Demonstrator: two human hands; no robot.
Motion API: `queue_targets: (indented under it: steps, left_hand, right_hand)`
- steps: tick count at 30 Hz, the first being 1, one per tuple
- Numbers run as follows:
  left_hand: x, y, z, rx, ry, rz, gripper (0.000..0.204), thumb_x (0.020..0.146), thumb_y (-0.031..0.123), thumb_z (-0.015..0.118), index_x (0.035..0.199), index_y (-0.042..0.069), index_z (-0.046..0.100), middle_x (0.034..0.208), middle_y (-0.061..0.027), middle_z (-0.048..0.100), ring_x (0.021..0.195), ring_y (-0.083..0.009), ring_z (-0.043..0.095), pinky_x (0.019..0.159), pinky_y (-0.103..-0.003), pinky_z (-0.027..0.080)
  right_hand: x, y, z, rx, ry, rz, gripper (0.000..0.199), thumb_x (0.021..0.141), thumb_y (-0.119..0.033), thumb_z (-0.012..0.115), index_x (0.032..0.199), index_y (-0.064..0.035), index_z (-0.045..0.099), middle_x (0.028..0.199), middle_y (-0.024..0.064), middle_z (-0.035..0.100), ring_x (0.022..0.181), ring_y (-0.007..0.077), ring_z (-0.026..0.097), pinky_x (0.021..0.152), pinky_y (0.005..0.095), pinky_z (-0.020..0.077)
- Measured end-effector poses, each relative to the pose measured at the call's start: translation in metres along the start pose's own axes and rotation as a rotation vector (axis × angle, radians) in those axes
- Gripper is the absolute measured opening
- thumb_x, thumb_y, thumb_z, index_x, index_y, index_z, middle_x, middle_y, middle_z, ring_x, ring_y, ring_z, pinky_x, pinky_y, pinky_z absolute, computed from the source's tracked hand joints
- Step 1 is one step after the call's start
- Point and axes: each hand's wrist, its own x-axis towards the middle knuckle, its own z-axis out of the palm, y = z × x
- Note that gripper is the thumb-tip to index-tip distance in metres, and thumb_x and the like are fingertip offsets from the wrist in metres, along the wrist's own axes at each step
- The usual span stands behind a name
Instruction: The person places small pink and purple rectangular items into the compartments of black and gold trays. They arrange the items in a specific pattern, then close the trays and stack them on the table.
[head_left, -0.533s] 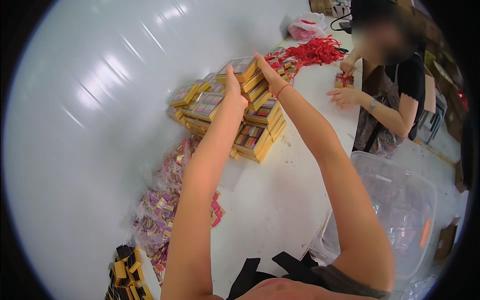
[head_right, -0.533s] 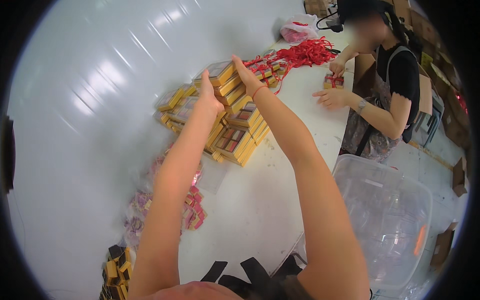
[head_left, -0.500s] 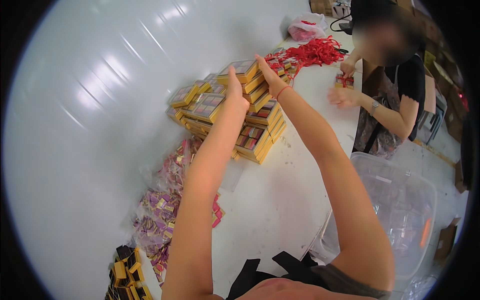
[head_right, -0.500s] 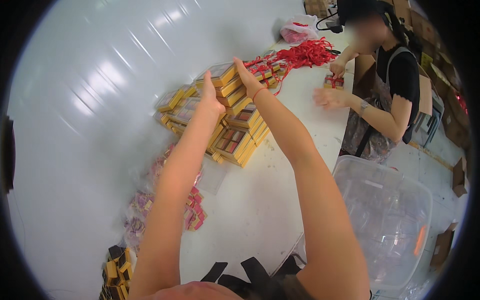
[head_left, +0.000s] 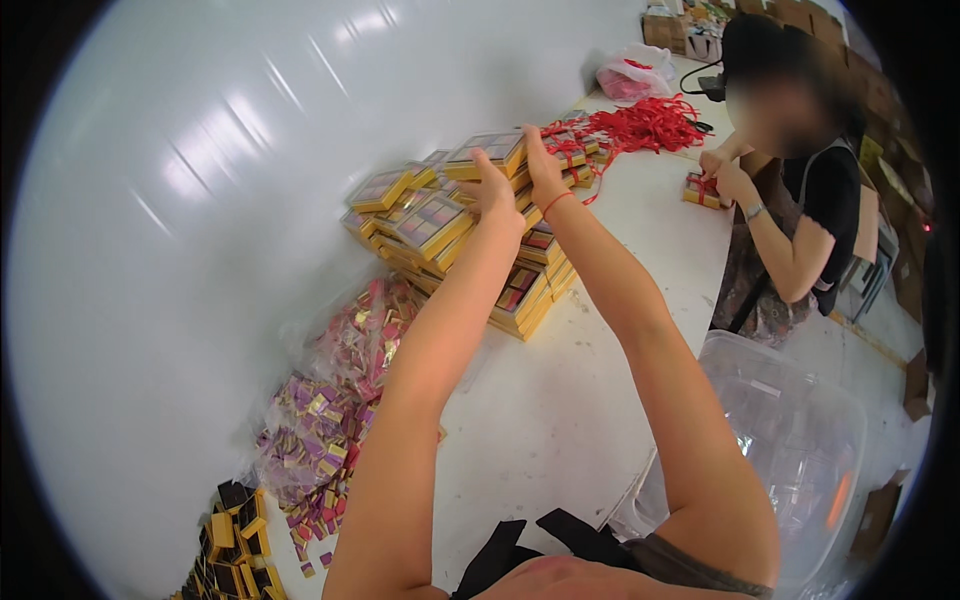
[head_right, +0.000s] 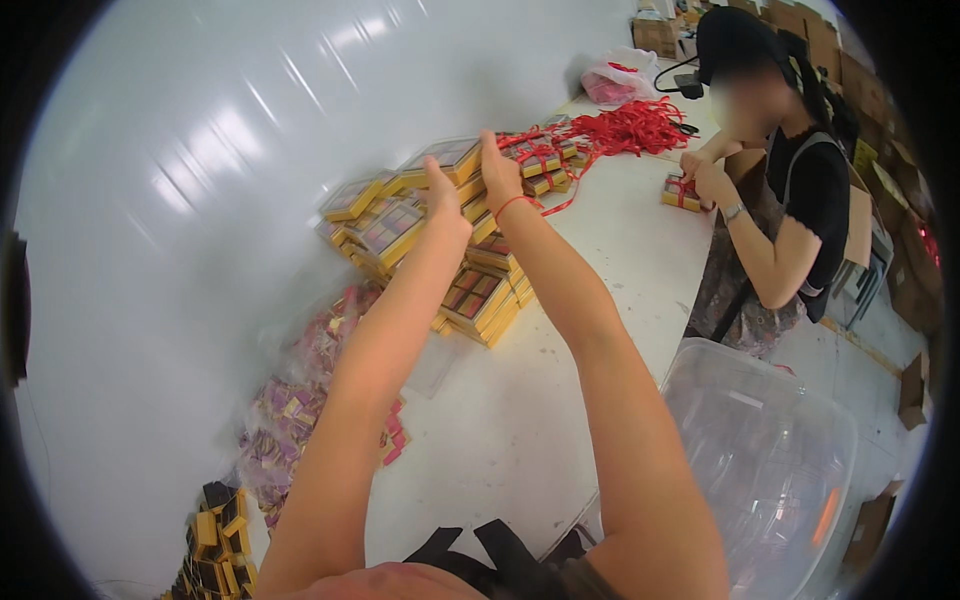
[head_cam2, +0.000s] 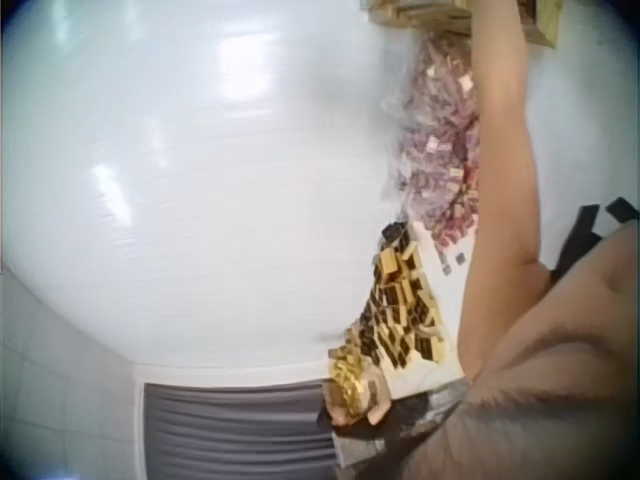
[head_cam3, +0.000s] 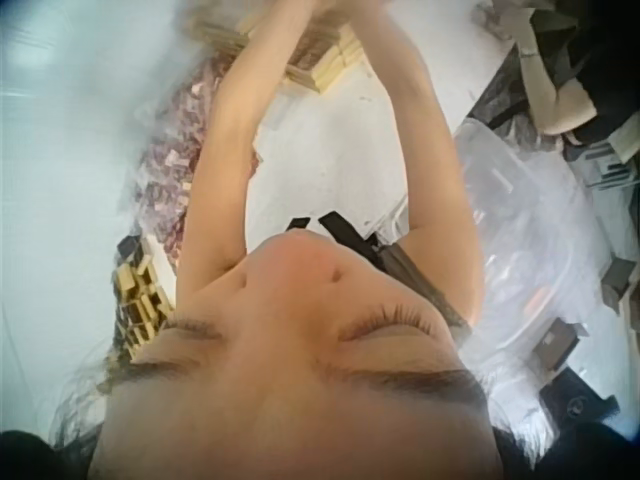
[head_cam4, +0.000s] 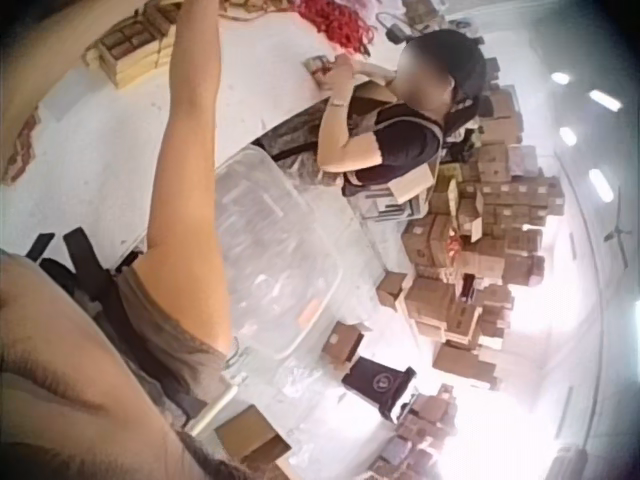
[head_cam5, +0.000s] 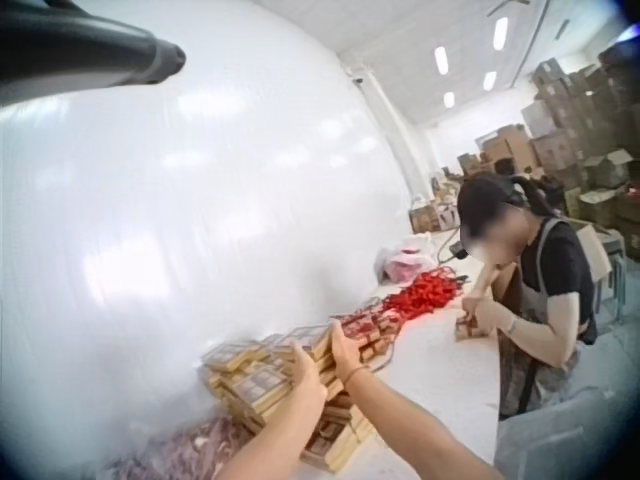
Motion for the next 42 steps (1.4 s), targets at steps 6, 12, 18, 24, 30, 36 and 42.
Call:
queue_targets:
  steps: [6, 12, 18, 24, 30, 36, 42]
  left_hand:
    - [0.017, -0.005, -0.02, -0.033, -0.073, 0.062, 0.102, 0.086, 0.077, 0.04, 0.156, 0.02, -0.008, 0.162, -0.0142, -0.003, 0.148, -0.0334, 0.013, 0.116, -0.05, 0.024]
    - [-0.028, -0.004, -0.043, -0.172, -0.326, 0.081, 0.102, 0.091, 0.071, 0.039, 0.155, 0.006, -0.007, 0.163, -0.0136, 0.002, 0.15, -0.025, 0.001, 0.12, -0.041, 0.002]
    - [-0.106, -0.044, -0.129, 0.283, -0.092, 0.783, 0.081, 0.102, 0.049, 0.038, 0.154, 0.0, 0.0, 0.163, -0.0147, -0.004, 0.151, -0.0255, -0.003, 0.121, -0.038, 0.004]
    - [0.01, -0.059, -0.116, 0.06, 0.343, 0.497, 0.078, 0.101, 0.043, 0.039, 0.153, -0.003, 0.005, 0.16, -0.0247, 0.009, 0.148, -0.0375, 0.012, 0.12, -0.046, 0.012]
    - [0.01, -0.071, -0.129, 0.313, 0.449, 0.443, 0.069, 0.097, 0.039, 0.05, 0.142, -0.005, 0.022, 0.146, -0.0305, 0.03, 0.133, -0.0393, 0.035, 0.112, -0.046, 0.03]
    - [-0.132, -0.074, -0.234, 0.386, -0.063, 0.725, 0.058, 0.104, 0.032, 0.039, 0.148, -0.003, 0.027, 0.153, -0.0173, 0.032, 0.136, -0.0301, 0.038, 0.113, -0.041, 0.031]
    - [-0.192, -0.145, -0.29, 0.544, -0.352, 0.517, 0.043, 0.102, 0.022, 0.041, 0.139, -0.002, 0.046, 0.143, -0.0157, 0.046, 0.134, -0.0272, 0.043, 0.112, -0.04, 0.033]
  right_hand:
    - [0.005, 0.014, 0.009, 0.082, -0.133, 0.037, 0.101, 0.076, -0.069, 0.059, 0.133, 0.0134, 0.048, 0.144, 0.0227, 0.046, 0.129, 0.0331, 0.046, 0.103, 0.0428, 0.0372]
    - [-0.031, 0.0, 0.033, -0.204, 0.048, -0.122, 0.072, 0.08, -0.068, 0.055, 0.084, 0.0027, 0.069, 0.101, 0.0219, 0.068, 0.103, 0.033, 0.059, 0.098, 0.0447, 0.0357]
    - [-0.005, 0.029, 0.054, -0.197, 0.138, -0.17, 0.072, 0.081, -0.072, 0.049, 0.085, -0.0041, 0.071, 0.105, 0.0159, 0.07, 0.106, 0.0333, 0.059, 0.107, 0.0509, 0.0232]
    - [-0.004, 0.046, 0.094, -0.176, 0.105, -0.315, 0.064, 0.089, -0.063, 0.05, 0.091, -0.0028, 0.07, 0.092, 0.0104, 0.07, 0.097, 0.0255, 0.06, 0.099, 0.0421, 0.0339]
    - [-0.037, 0.044, -0.032, 0.129, -0.329, -0.215, 0.057, 0.091, -0.054, 0.059, 0.121, -0.0061, 0.062, 0.129, 0.01, 0.057, 0.121, 0.0185, 0.048, 0.11, 0.0378, 0.031]
    - [-0.215, -0.052, -0.368, -0.544, -0.346, -0.171, 0.037, 0.1, -0.031, 0.051, 0.113, 0.0005, 0.067, 0.111, 0.0079, 0.068, 0.107, 0.0157, 0.061, 0.097, 0.0291, 0.0457]
    - [-0.329, 0.043, -0.573, -0.938, 0.285, 0.15, 0.037, 0.09, -0.031, 0.067, 0.112, -0.001, 0.065, 0.108, 0.0067, 0.065, 0.101, 0.0153, 0.059, 0.087, 0.0297, 0.0465]
